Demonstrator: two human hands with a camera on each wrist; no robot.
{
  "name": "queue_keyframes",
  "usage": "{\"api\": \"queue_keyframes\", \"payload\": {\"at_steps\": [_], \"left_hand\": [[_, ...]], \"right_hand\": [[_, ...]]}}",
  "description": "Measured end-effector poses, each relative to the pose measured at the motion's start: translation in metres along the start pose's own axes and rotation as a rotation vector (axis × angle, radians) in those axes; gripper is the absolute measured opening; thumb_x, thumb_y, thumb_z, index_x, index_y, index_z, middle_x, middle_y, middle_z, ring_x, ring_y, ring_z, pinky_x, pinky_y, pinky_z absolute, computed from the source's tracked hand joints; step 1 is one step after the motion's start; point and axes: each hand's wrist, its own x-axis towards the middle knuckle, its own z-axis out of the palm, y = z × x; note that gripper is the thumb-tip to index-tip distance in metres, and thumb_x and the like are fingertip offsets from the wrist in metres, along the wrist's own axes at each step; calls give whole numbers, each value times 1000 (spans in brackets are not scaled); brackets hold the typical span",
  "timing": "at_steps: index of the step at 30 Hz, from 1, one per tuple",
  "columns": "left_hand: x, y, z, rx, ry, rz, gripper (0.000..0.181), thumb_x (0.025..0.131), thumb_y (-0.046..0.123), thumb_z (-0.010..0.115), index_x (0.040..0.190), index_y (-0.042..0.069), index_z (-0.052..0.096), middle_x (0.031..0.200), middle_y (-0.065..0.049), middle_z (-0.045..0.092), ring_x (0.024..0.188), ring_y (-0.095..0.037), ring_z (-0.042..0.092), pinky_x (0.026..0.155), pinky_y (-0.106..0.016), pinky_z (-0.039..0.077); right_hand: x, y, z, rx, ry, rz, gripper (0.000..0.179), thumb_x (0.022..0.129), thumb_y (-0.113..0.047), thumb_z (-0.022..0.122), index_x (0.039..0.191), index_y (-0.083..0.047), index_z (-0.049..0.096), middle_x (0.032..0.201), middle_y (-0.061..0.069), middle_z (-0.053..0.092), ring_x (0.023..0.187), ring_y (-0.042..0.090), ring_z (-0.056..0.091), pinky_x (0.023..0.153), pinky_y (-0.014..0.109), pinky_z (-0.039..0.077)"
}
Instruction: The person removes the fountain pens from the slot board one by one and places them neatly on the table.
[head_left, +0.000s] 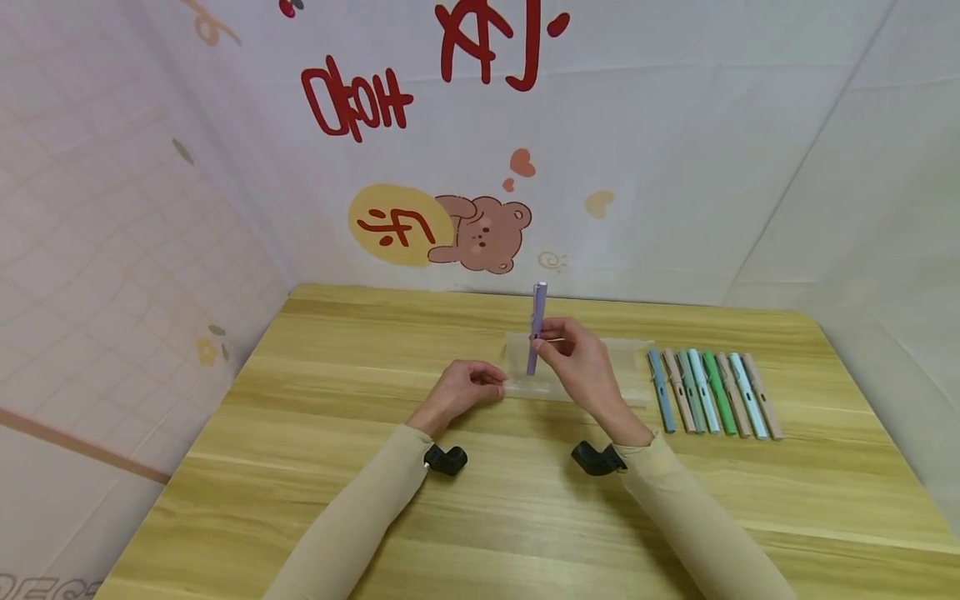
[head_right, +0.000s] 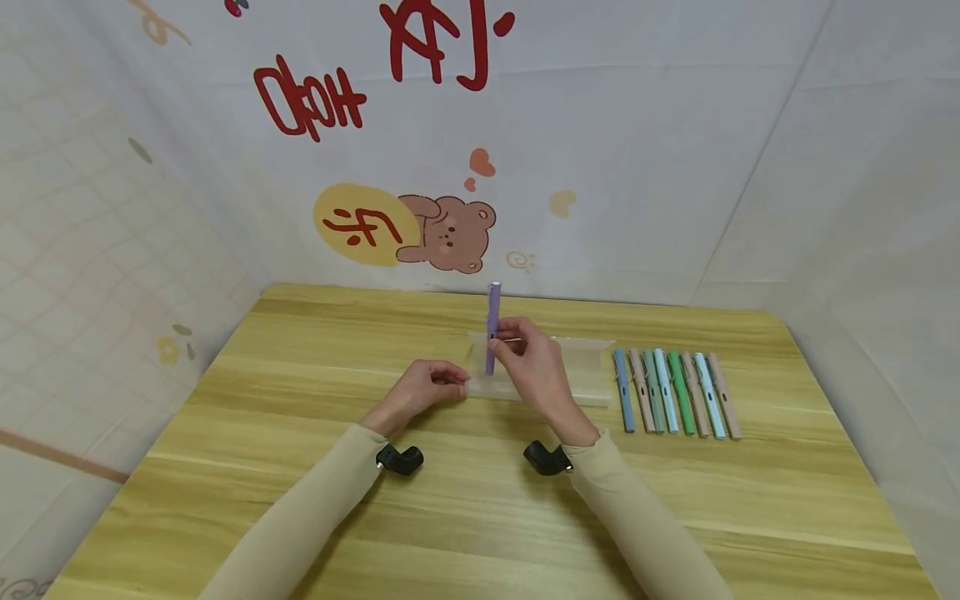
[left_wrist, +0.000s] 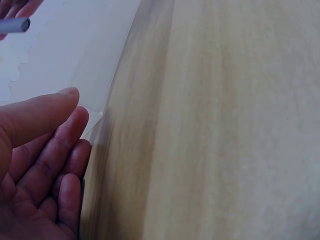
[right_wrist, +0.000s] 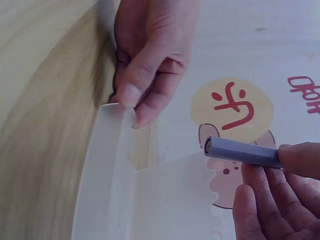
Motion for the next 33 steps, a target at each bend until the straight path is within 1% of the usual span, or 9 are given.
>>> {"api": "queue_keyframes", "payload": {"at_steps": [5,9,15,19,25,29,33], "left_hand": [[1,-1,1,3,3,5,21,93,11,78,113,5,77,101,-2,75,94,-14,66,90,-34,50],[-1,-1,1,1,2,-2,21,93,10,77,113,5,77,101,-2,75,94,-14,66,91,-35,50],[0,1,2,-1,-1,14,20,93,10,77,113,4,77,100,-3,74,92,-14,65,89,-33,50],[0,1,1,7,-5,13,20,93,10,77,113,5,77,100,-2,74,92,-14,65,88,-33,50],[1,0,0,25,9,16,19,92,11,78,110,6,78,98,0,75,92,-13,65,87,-32,50],[0,0,0,18,9,11,19,92,10,78,110,6,78,98,-1,75,92,-13,65,87,-31,50],[-2,0,0,-3,4,18,20,92,10,78,111,4,77,98,-2,74,91,-14,65,86,-31,50]], "right_hand": [[-4,-1,-9,22,-3,-2,30,102,-21,69,126,-4,67,114,13,73,100,27,73,78,23,54],[-9,-1,-17,24,-3,-2,33,103,-24,68,128,-4,66,116,14,72,102,28,72,79,22,54],[-16,0,-31,40,15,-16,33,103,-24,67,128,-2,66,115,15,72,102,29,72,78,21,54],[-20,3,-41,45,20,-16,32,103,-23,67,127,-2,66,114,15,72,100,22,72,77,21,55],[-27,8,-57,37,22,-1,35,103,-24,67,129,-1,64,116,16,71,98,9,70,79,20,55],[-34,13,-67,-7,34,1,36,103,-27,67,130,-2,65,115,16,73,96,5,69,79,18,54],[-41,16,-78,-20,42,3,37,103,-25,67,131,-1,64,116,17,72,96,3,69,80,17,54]]}}
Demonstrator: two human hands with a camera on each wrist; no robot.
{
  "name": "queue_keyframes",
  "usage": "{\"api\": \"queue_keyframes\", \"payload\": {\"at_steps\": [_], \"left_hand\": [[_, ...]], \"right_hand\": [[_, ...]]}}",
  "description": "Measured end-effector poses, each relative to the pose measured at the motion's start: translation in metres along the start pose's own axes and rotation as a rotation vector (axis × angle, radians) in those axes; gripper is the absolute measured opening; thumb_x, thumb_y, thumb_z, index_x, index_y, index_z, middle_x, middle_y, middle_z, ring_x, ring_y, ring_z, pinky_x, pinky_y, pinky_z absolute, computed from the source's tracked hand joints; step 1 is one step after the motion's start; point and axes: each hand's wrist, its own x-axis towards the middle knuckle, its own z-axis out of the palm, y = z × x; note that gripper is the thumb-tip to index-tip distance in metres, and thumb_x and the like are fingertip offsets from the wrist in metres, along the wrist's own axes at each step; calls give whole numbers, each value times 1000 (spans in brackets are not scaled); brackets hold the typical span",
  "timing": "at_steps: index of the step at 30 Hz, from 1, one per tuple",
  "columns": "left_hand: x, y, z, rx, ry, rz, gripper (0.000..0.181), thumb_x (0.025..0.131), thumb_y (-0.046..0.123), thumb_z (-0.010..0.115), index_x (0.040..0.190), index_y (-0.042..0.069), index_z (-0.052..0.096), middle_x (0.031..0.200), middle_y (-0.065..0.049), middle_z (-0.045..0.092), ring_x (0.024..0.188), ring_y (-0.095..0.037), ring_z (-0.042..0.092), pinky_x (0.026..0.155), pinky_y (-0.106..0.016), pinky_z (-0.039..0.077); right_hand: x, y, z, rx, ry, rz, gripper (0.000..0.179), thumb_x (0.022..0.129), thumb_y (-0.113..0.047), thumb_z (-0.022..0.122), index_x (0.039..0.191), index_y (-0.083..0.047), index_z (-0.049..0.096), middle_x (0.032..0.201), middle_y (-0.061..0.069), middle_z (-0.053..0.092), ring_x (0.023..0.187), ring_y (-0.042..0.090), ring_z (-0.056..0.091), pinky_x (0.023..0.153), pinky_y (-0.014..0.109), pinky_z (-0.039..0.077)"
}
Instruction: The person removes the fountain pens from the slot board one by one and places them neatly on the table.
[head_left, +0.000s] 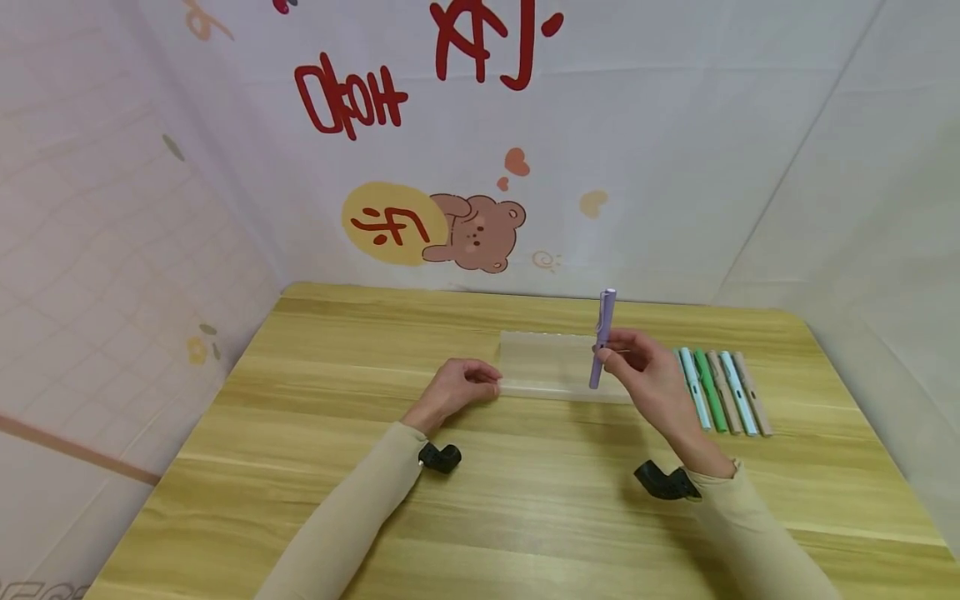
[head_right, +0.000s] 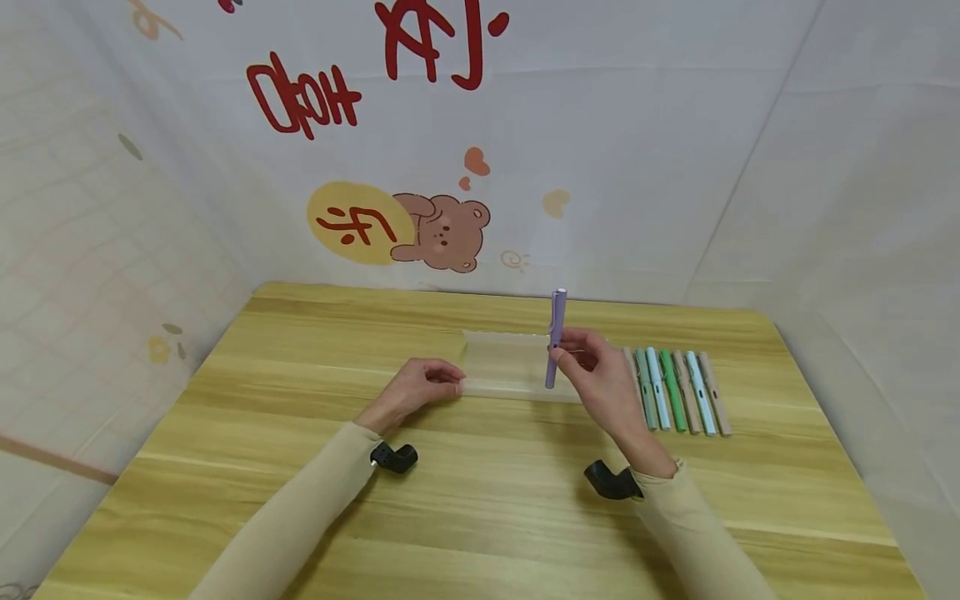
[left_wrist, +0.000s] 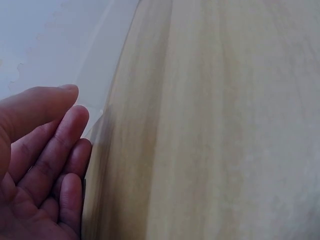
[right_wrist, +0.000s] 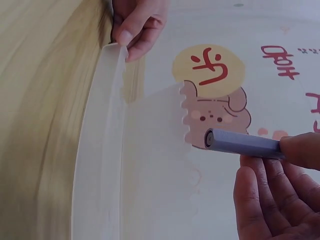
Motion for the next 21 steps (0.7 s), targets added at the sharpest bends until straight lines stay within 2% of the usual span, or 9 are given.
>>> {"api": "queue_keyframes", "payload": {"at_steps": [7,12,21], "left_hand": [[1,2,1,-2,-5,-7,20,90,11,80,110,8,78,98,-2,74,90,-15,66,84,-31,51],[-1,3,1,-7,-13,-12,22,90,12,81,111,6,77,99,-3,73,91,-16,66,84,-32,52],[-3,-1,1,7,8,-1,22,90,13,81,110,6,78,98,-2,74,90,-15,65,82,-31,51]], "right_hand": [[-13,10,-25,-29,24,20,38,104,-25,65,134,0,62,116,17,73,98,1,69,81,19,55],[-20,18,-43,-36,44,42,42,105,-29,64,135,0,61,115,7,73,98,5,70,82,20,56],[-31,29,-74,-33,97,89,45,105,-27,64,136,4,59,107,-13,71,94,2,70,81,16,54]]}}
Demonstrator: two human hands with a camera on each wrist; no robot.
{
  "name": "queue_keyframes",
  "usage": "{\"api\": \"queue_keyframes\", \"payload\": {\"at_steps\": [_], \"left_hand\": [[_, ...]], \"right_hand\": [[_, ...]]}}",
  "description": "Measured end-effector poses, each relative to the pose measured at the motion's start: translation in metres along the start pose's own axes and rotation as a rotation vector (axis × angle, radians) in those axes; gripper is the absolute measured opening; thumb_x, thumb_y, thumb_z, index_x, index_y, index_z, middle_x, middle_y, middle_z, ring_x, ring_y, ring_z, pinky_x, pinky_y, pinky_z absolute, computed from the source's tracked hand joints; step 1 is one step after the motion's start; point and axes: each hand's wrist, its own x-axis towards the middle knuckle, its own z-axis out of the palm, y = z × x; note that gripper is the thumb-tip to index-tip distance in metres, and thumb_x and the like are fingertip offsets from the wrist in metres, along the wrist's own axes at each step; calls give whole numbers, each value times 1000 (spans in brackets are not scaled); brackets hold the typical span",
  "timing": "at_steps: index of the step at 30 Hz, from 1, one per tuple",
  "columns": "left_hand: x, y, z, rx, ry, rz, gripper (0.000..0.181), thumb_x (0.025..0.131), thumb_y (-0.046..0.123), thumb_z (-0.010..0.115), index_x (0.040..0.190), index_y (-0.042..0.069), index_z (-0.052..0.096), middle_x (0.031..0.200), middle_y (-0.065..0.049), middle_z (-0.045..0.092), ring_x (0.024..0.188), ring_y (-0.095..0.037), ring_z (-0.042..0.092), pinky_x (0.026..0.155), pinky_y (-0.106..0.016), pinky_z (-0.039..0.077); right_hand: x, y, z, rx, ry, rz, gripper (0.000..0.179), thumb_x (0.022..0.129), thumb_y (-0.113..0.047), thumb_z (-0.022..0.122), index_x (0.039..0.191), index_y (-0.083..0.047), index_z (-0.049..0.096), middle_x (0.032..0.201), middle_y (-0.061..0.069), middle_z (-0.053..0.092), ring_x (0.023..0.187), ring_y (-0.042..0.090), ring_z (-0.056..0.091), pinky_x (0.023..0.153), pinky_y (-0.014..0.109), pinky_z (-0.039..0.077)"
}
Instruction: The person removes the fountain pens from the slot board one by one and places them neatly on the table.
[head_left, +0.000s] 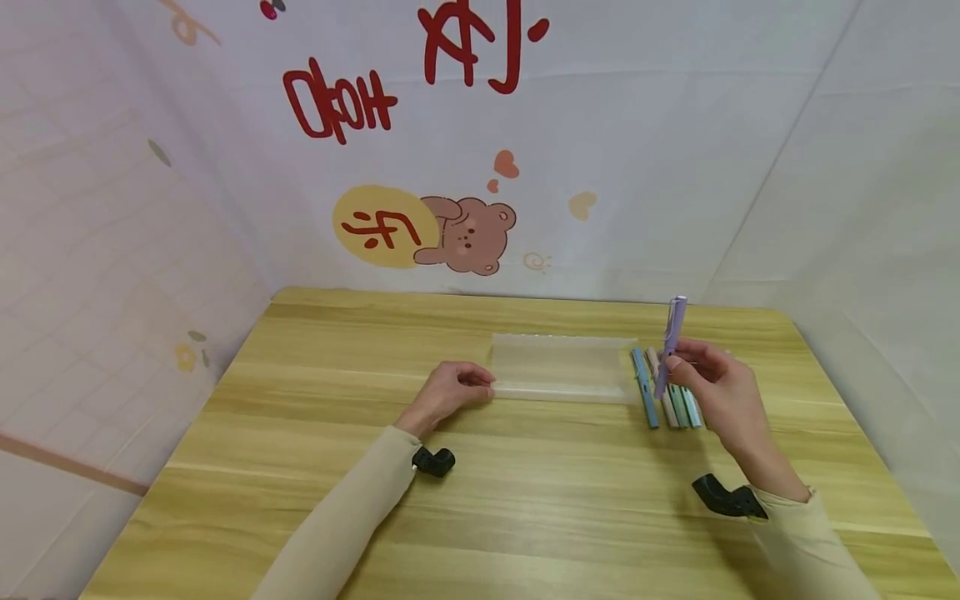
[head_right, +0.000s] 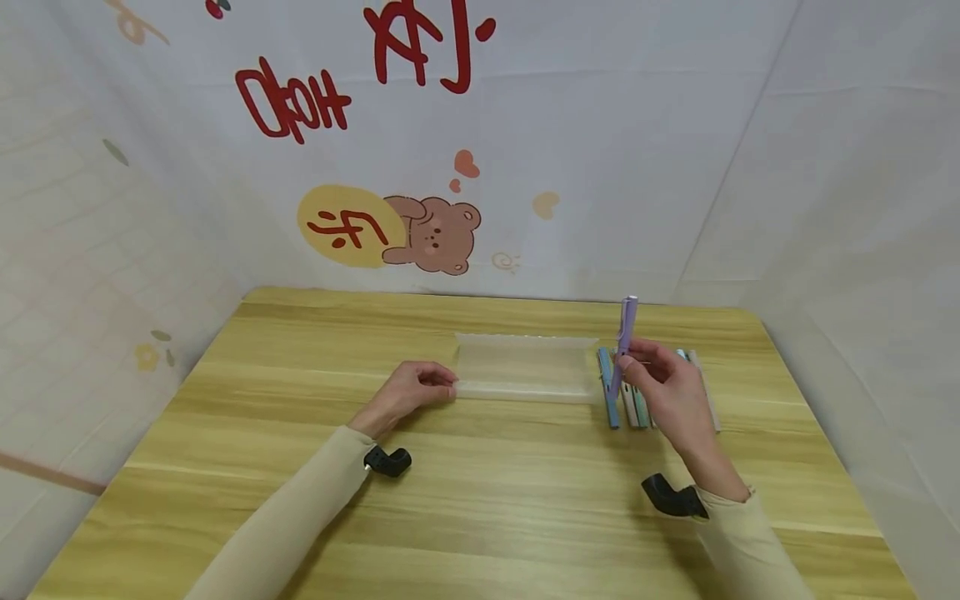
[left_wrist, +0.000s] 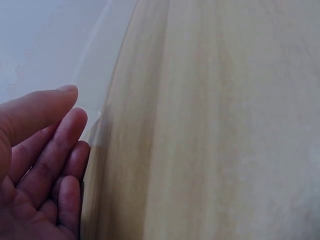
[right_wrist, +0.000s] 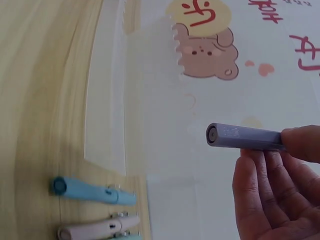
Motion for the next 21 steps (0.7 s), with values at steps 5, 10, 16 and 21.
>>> {"api": "queue_keyframes", "payload": {"at_steps": [5,10,16,21], "left_hand": [[0,-2,0,1,5,-4,20,90,14,81,109,7,78,98,-1,73,90,-15,64,83,-31,51],[0,-3,-1,-3,2,-6,20,90,15,81,108,8,78,98,-1,73,90,-15,63,83,-31,50],[-2,-3,-5,-7,23,-12,21,90,14,81,109,7,78,98,-2,73,90,-16,64,82,-31,50],[-5,-3,-6,-17,17,-29,20,91,12,80,110,6,77,98,-3,73,90,-16,63,82,-30,50]], "right_hand": [[-1,11,-17,30,12,9,42,104,-23,65,136,4,59,108,-14,71,94,1,70,79,18,56],[-2,22,-34,124,12,23,36,104,-18,65,134,1,59,110,-10,73,95,1,71,78,18,56],[4,35,-47,309,7,12,23,102,-10,65,125,-9,64,110,-5,74,95,3,72,79,19,57],[4,49,-58,350,8,18,22,102,-7,65,124,-8,64,107,-6,74,93,4,73,78,19,57]]}}
